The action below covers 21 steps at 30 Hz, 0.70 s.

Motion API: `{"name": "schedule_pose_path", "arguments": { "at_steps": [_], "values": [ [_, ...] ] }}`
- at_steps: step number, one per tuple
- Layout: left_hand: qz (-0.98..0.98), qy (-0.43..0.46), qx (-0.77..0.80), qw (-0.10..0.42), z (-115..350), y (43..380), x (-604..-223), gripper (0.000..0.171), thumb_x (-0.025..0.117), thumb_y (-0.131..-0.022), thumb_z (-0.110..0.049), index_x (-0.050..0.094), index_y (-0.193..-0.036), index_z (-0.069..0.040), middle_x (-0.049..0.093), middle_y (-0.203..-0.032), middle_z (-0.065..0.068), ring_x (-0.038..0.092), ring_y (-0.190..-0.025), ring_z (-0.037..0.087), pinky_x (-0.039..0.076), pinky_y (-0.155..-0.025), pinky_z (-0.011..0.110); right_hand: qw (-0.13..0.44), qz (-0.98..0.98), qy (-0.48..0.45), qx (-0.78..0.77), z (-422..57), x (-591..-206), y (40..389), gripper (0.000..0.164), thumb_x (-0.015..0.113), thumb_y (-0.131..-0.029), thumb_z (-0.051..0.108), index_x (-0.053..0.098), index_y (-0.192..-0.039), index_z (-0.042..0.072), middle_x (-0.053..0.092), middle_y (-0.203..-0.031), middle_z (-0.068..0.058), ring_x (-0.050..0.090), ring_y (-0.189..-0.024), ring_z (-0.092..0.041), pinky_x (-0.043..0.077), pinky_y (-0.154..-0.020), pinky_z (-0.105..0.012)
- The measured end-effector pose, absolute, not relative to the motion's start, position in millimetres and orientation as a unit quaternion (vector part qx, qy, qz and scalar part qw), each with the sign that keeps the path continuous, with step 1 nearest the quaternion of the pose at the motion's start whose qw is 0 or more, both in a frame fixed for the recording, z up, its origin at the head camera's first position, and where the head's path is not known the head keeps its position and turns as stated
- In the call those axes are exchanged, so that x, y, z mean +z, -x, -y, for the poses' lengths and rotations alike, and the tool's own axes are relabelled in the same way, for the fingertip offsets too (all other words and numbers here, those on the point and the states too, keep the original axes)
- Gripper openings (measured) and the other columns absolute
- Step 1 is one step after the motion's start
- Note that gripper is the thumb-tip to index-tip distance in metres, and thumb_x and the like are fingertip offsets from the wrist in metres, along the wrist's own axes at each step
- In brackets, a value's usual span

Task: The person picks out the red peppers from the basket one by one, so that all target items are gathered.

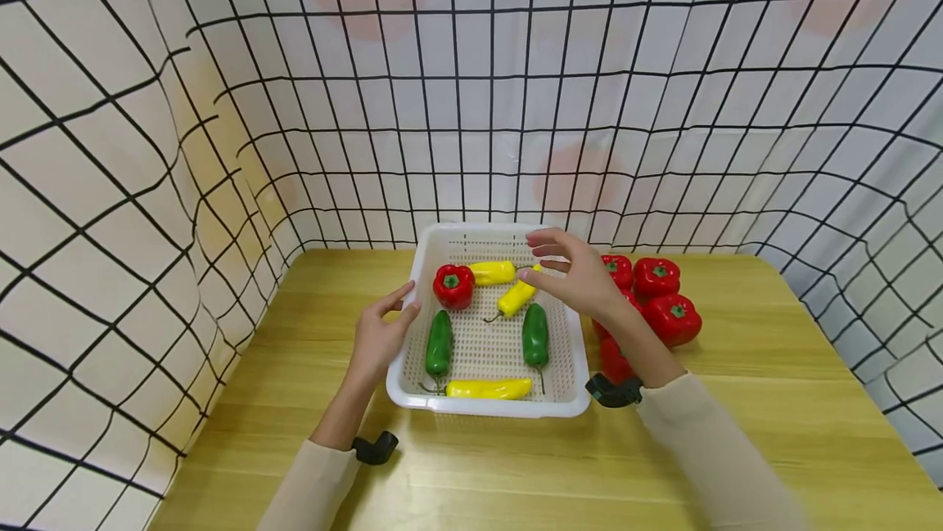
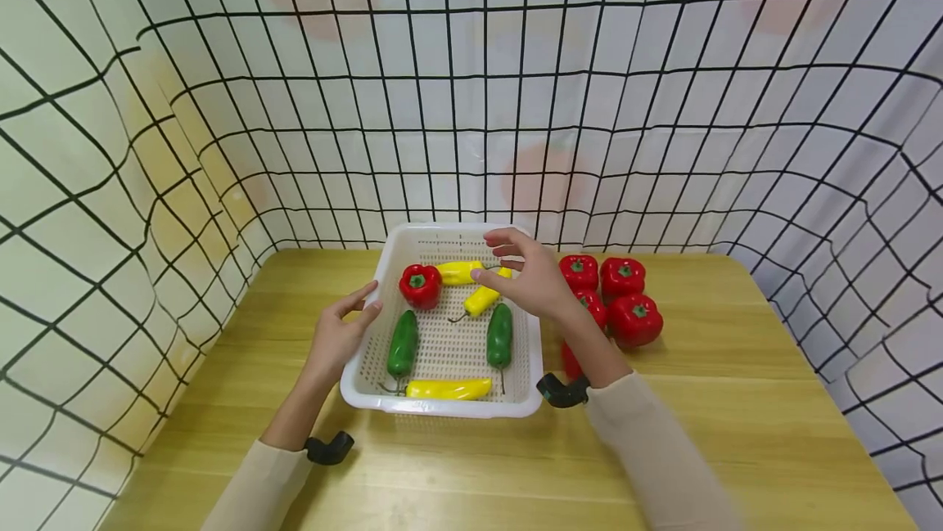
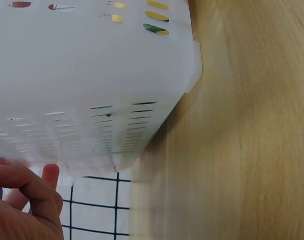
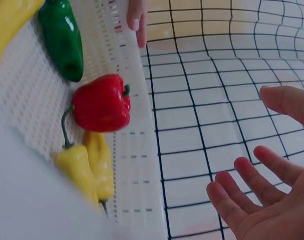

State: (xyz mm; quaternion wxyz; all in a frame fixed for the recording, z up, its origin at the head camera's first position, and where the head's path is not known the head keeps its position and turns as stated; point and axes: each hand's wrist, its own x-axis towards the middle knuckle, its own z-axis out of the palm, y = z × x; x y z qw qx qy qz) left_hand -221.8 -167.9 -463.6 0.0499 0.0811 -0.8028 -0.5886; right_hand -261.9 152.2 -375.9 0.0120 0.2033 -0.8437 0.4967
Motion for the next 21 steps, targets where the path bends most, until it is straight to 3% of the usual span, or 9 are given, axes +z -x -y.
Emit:
{"name": "schedule_pose_path", "arguments": {
  "at_steps": [16, 21],
  "values": [
    [0.801, -0.079, -0.591, 0.053, 169, 222, -465, 0.041, 0.072, -0.097, -0.034, 0.067, -0.138, -0.031, 0.063, -0.114, 0.014, 0.073, -0.086, 0.027, 0.066, -0.069, 0.039, -0.052, 0.848, -0.207, 0.484, -103, -390, 300, 0.065, 0.082, -0.087, 0.036, 0.054, -0.143, 0.018, 0.054, -0.149, -0.008, 0.054, -0.135, -0.037, 0.056, -0.104, -0.052],
    [0.798, -0.078, -0.595, 0.056, 169, 222, -465, 0.041, 0.072, -0.097, -0.033, 0.067, -0.138, -0.03, 0.063, -0.114, 0.014, 0.074, -0.086, 0.028, 0.066, -0.069, 0.039, -0.073, 0.855, -0.212, 0.468, -90, -399, 308, 0.067, 0.084, -0.085, 0.035, 0.054, -0.143, 0.017, 0.055, -0.147, -0.008, 0.054, -0.136, -0.037, 0.052, -0.109, -0.052]
  ]
}}
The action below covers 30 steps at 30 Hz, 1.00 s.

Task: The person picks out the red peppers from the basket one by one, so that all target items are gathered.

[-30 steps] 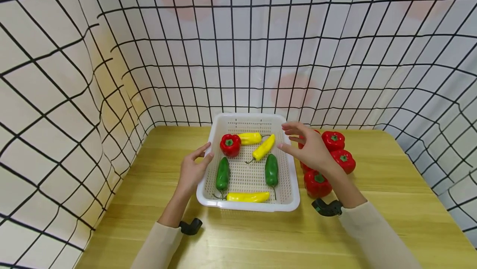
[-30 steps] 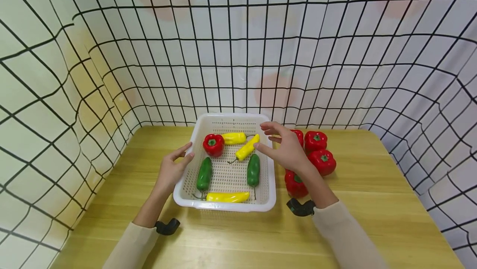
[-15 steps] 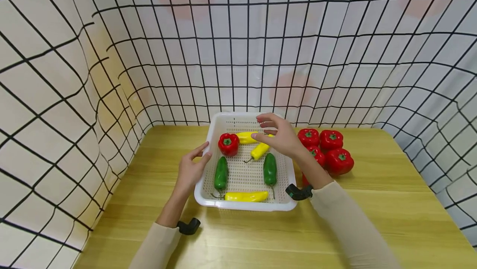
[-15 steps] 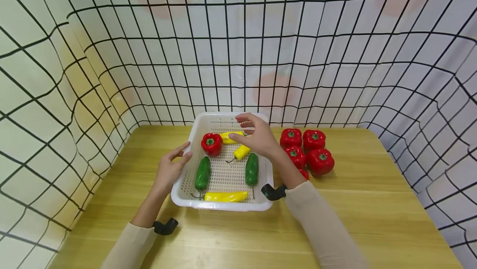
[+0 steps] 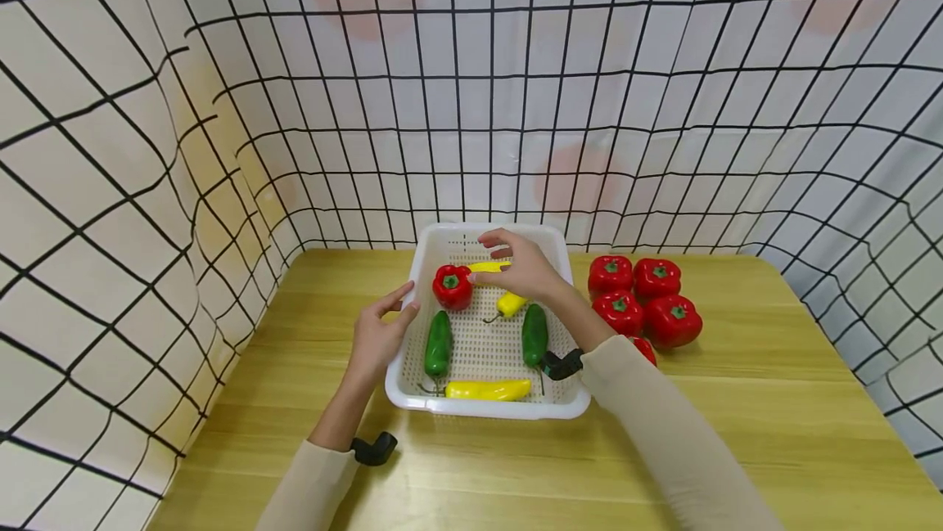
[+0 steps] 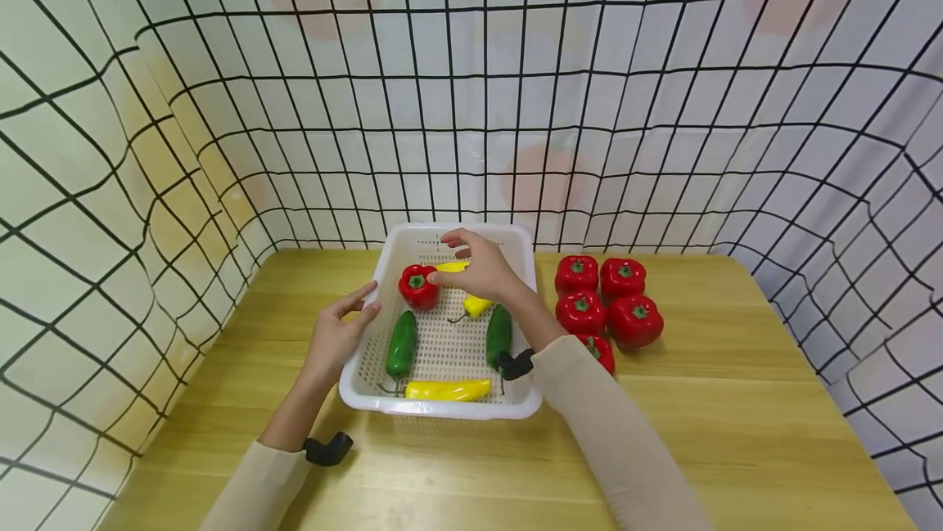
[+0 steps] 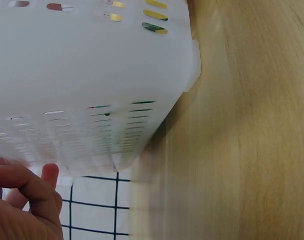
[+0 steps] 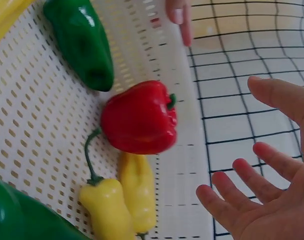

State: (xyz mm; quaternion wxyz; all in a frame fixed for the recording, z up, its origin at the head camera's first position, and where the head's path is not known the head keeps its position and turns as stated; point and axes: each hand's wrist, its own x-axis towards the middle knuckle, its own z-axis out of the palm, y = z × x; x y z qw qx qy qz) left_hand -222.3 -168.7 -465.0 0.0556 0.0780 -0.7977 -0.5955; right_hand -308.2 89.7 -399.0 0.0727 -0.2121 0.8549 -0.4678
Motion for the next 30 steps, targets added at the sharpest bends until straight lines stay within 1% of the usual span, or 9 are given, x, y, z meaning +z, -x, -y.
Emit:
{"name": "schedule_pose_path", "arguments": {
  "at_steps": [3, 8, 13, 20, 26, 30],
  "values": [
    [0.796, -0.08, -0.597, 0.053, 168, 222, -465, 0.041, 0.072, -0.097, -0.034, 0.068, -0.138, -0.031, 0.062, -0.114, 0.014, 0.074, -0.086, 0.028, 0.066, -0.068, 0.038, 0.086, -0.861, 0.219, -0.451, -83, -407, 314, 0.069, 0.084, -0.085, 0.035, 0.053, -0.144, 0.016, 0.055, -0.148, -0.009, 0.054, -0.136, -0.037, 0.051, -0.111, -0.052],
    [0.794, -0.079, -0.6, 0.05, 167, 222, -466, 0.041, 0.072, -0.097, -0.034, 0.067, -0.138, -0.031, 0.061, -0.115, 0.015, 0.074, -0.086, 0.028, 0.066, -0.068, 0.038, 0.101, -0.876, 0.227, -0.413, -75, -418, 319, 0.076, 0.084, -0.084, 0.037, 0.05, -0.148, 0.015, 0.052, -0.15, -0.013, 0.053, -0.135, -0.037, 0.052, -0.109, -0.051],
    [0.798, -0.079, -0.595, 0.05, 167, 222, -466, 0.041, 0.072, -0.097, -0.034, 0.067, -0.138, -0.031, 0.061, -0.116, 0.014, 0.073, -0.086, 0.026, 0.066, -0.068, 0.037, 0.113, -0.881, 0.226, -0.399, -68, -425, 321, 0.081, 0.086, -0.083, 0.034, 0.048, -0.151, 0.012, 0.05, -0.153, -0.015, 0.054, -0.134, -0.039, 0.052, -0.109, -0.051],
    [0.802, -0.076, -0.59, 0.054, 168, 223, -465, 0.041, 0.071, -0.098, -0.034, 0.067, -0.138, -0.031, 0.062, -0.115, 0.014, 0.074, -0.086, 0.027, 0.066, -0.067, 0.037, 0.118, -0.899, 0.227, -0.354, -60, -436, 321, 0.092, 0.085, -0.083, 0.039, 0.039, -0.158, 0.012, 0.046, -0.157, -0.015, 0.056, -0.134, -0.037, 0.053, -0.109, -0.049],
    [0.802, -0.079, -0.589, 0.055, 168, 222, -465, 0.04, 0.071, -0.098, -0.034, 0.067, -0.138, -0.031, 0.061, -0.116, 0.014, 0.074, -0.087, 0.027, 0.066, -0.067, 0.037, 0.138, -0.904, 0.218, -0.342, -58, -440, 320, 0.096, 0.083, -0.085, 0.041, 0.034, -0.161, 0.011, 0.045, -0.159, -0.014, 0.051, -0.14, -0.035, 0.048, -0.114, -0.052],
    [0.803, -0.08, -0.588, 0.056, 169, 222, -466, 0.04, 0.071, -0.098, -0.036, 0.067, -0.138, -0.033, 0.061, -0.116, 0.013, 0.074, -0.088, 0.028, 0.066, -0.068, 0.037, 0.146, -0.906, 0.213, -0.335, -58, -442, 322, 0.094, 0.081, -0.087, 0.042, 0.033, -0.161, 0.011, 0.045, -0.159, -0.014, 0.049, -0.142, -0.035, 0.044, -0.116, -0.055]
  ]
}}
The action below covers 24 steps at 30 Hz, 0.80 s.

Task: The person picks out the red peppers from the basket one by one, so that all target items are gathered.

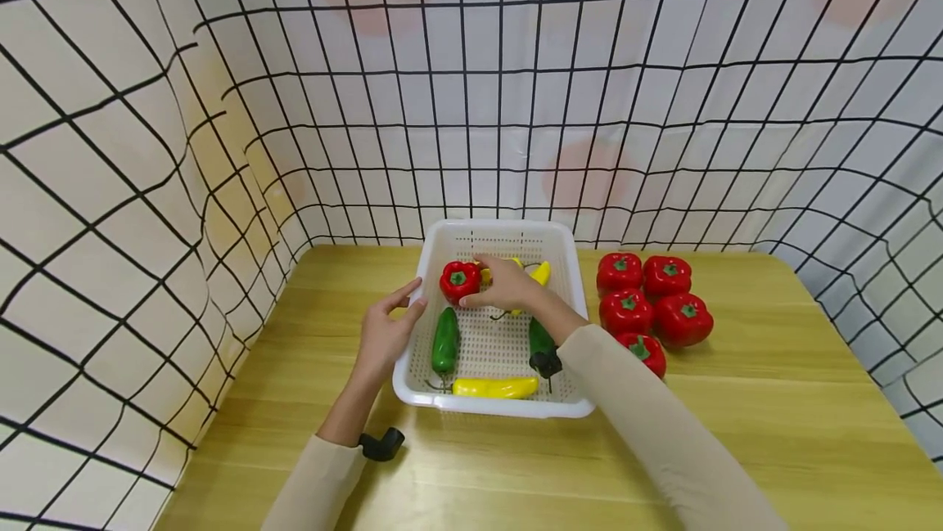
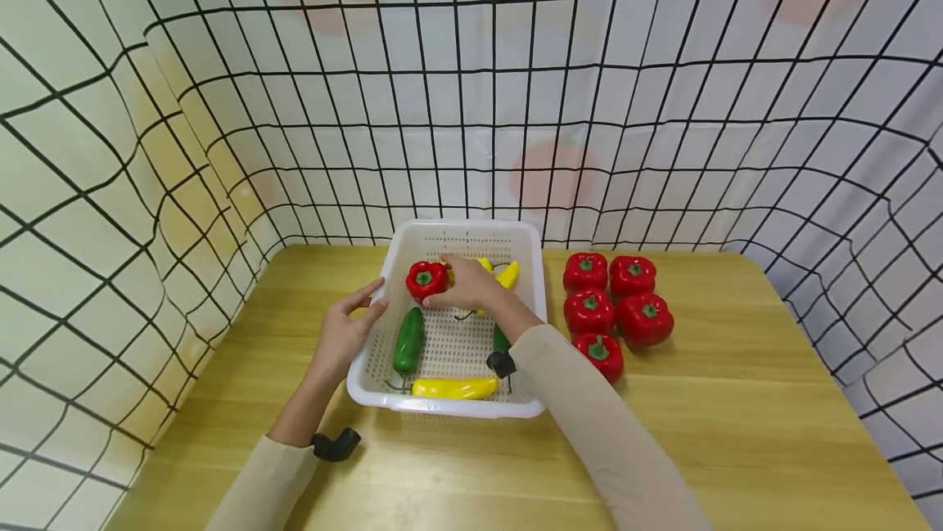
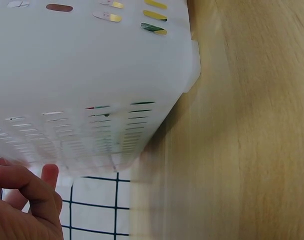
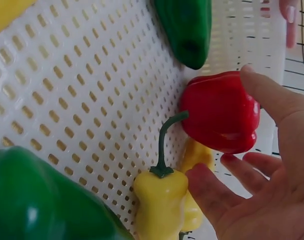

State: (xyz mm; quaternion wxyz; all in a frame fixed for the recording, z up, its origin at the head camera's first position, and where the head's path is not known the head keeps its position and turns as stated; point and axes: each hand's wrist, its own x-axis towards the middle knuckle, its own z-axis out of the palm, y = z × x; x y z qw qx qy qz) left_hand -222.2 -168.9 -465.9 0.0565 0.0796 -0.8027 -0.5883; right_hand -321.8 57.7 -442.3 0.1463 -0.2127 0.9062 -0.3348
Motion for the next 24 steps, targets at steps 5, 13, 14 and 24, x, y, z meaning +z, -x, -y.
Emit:
{"name": "schedule_pose_path", "arguments": {
  "at_steps": [5, 13, 14, 24],
  "values": [
    [0.799, -0.079, -0.593, 0.061, 168.0, 222.0, -465.8, 0.04, 0.072, -0.097, -0.034, 0.068, -0.137, -0.031, 0.061, -0.115, 0.014, 0.073, -0.088, 0.029, 0.066, -0.069, 0.037, 0.139, -0.913, 0.219, -0.315, -57.5, -443.4, 324.9, 0.084, 0.079, -0.089, 0.041, 0.039, -0.158, 0.011, 0.049, -0.156, -0.014, 0.05, -0.141, -0.033, 0.044, -0.117, -0.053],
    [0.804, -0.079, -0.587, 0.062, 168.0, 222.1, -465.2, 0.04, 0.072, -0.097, -0.034, 0.068, -0.136, -0.032, 0.061, -0.116, 0.014, 0.073, -0.087, 0.028, 0.065, -0.068, 0.035, 0.126, -0.913, 0.202, -0.332, -57.7, -444.9, 326.6, 0.072, 0.09, -0.077, 0.041, 0.053, -0.129, 0.008, 0.064, -0.129, -0.013, 0.062, -0.113, -0.027, 0.059, -0.097, -0.039],
    [0.803, -0.08, -0.587, 0.061, 168.1, 222.0, -465.1, 0.04, 0.072, -0.097, -0.034, 0.068, -0.136, -0.032, 0.061, -0.116, 0.014, 0.073, -0.087, 0.028, 0.065, -0.068, 0.035, 0.126, -0.913, 0.202, -0.333, -58.1, -445.1, 326.6, 0.072, 0.091, -0.075, 0.041, 0.052, -0.126, 0.008, 0.064, -0.124, -0.013, 0.063, -0.111, -0.026, 0.06, -0.095, -0.037],
    [0.809, -0.078, -0.579, 0.067, 167.8, 222.4, -464.7, 0.039, 0.073, -0.097, -0.035, 0.069, -0.136, -0.032, 0.062, -0.116, 0.013, 0.07, -0.085, 0.024, 0.065, -0.069, 0.034, 0.144, -0.901, 0.209, -0.352, -62.9, -436.3, 323.2, 0.073, 0.094, -0.071, 0.037, 0.048, -0.122, 0.012, 0.061, -0.128, -0.013, 0.062, -0.113, -0.026, 0.06, -0.093, -0.037]
  ]
}}
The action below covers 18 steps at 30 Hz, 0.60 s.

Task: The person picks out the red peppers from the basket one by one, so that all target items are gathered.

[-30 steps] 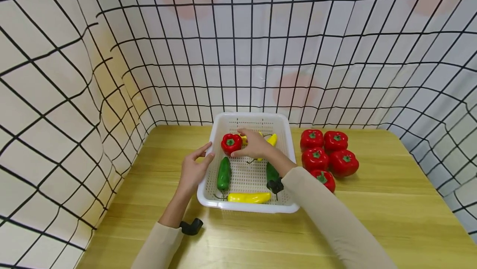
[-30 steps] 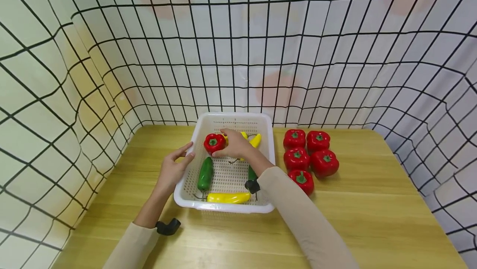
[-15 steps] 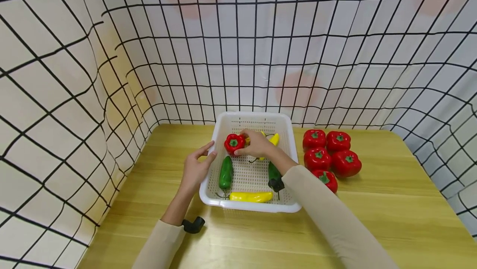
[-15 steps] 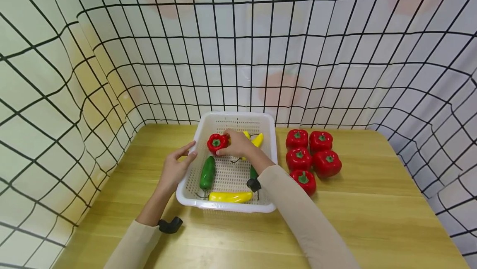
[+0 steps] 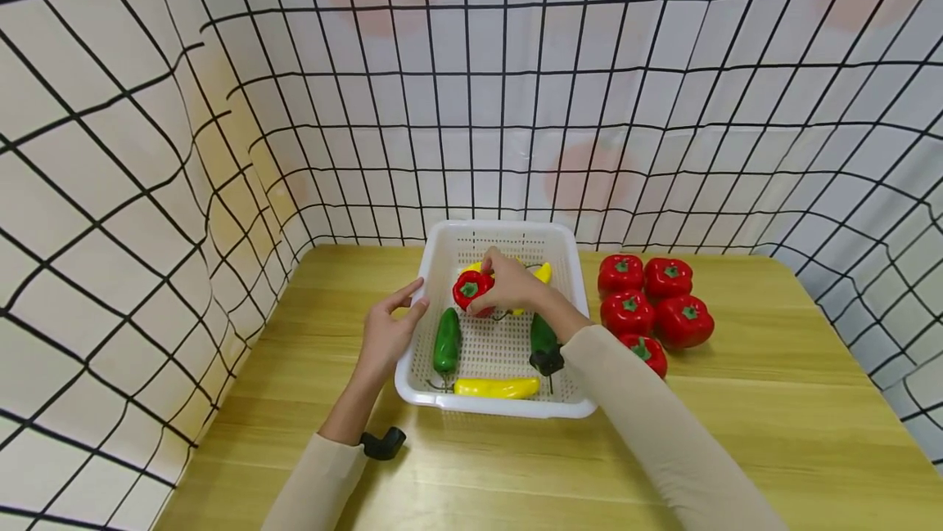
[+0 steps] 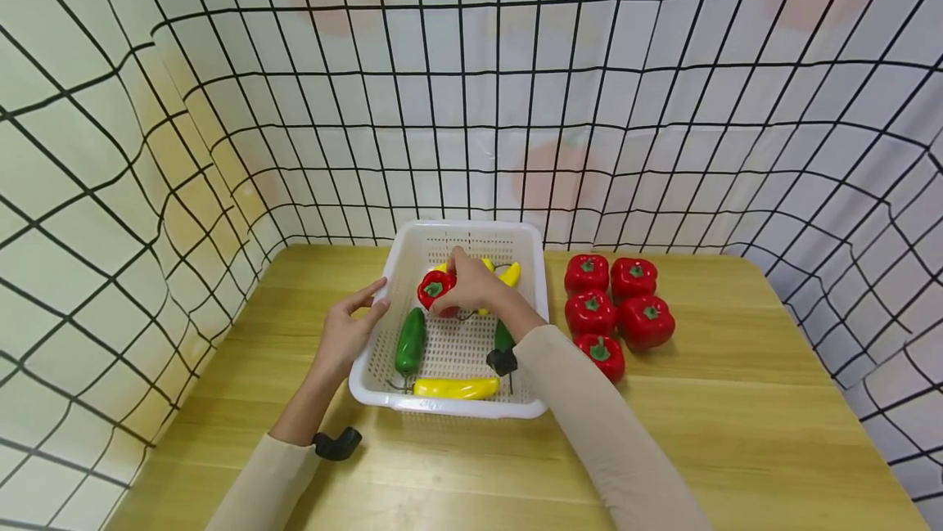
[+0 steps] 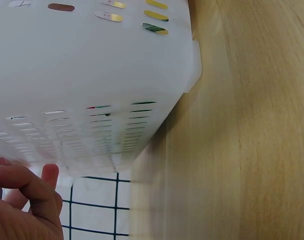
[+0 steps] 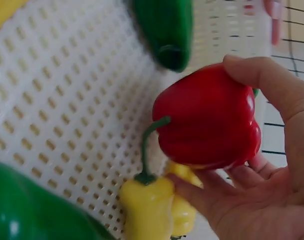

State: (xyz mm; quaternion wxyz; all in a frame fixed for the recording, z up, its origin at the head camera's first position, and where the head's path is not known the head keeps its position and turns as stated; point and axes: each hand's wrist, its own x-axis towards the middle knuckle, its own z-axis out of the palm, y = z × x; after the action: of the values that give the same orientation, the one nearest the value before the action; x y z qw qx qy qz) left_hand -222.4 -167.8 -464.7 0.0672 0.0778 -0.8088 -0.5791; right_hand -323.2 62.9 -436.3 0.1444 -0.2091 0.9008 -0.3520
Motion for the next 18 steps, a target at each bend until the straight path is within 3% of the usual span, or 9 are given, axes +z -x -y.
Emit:
{"name": "schedule_pose_path", "arguments": {
  "at_steps": [7, 18],
  "values": [
    [0.805, -0.077, -0.584, 0.063, 166, 224, -465, 0.041, 0.072, -0.097, -0.034, 0.068, -0.137, -0.032, 0.062, -0.115, 0.014, 0.071, -0.086, 0.026, 0.066, -0.07, 0.036, 0.148, -0.881, 0.19, -0.407, -78, -426, 323, 0.067, 0.088, -0.077, 0.036, 0.057, -0.134, 0.018, 0.059, -0.136, -0.012, 0.06, -0.118, -0.031, 0.063, -0.089, -0.04],
    [0.806, -0.084, -0.584, 0.055, 168, 223, -465, 0.041, 0.071, -0.098, -0.035, 0.066, -0.139, -0.032, 0.062, -0.116, 0.013, 0.072, -0.087, 0.025, 0.065, -0.068, 0.035, 0.135, -0.844, 0.166, -0.492, -105, -408, 307, 0.071, 0.087, -0.082, 0.032, 0.055, -0.144, 0.022, 0.058, -0.141, -0.009, 0.058, -0.126, -0.036, 0.063, -0.091, -0.044]
  ]
}}
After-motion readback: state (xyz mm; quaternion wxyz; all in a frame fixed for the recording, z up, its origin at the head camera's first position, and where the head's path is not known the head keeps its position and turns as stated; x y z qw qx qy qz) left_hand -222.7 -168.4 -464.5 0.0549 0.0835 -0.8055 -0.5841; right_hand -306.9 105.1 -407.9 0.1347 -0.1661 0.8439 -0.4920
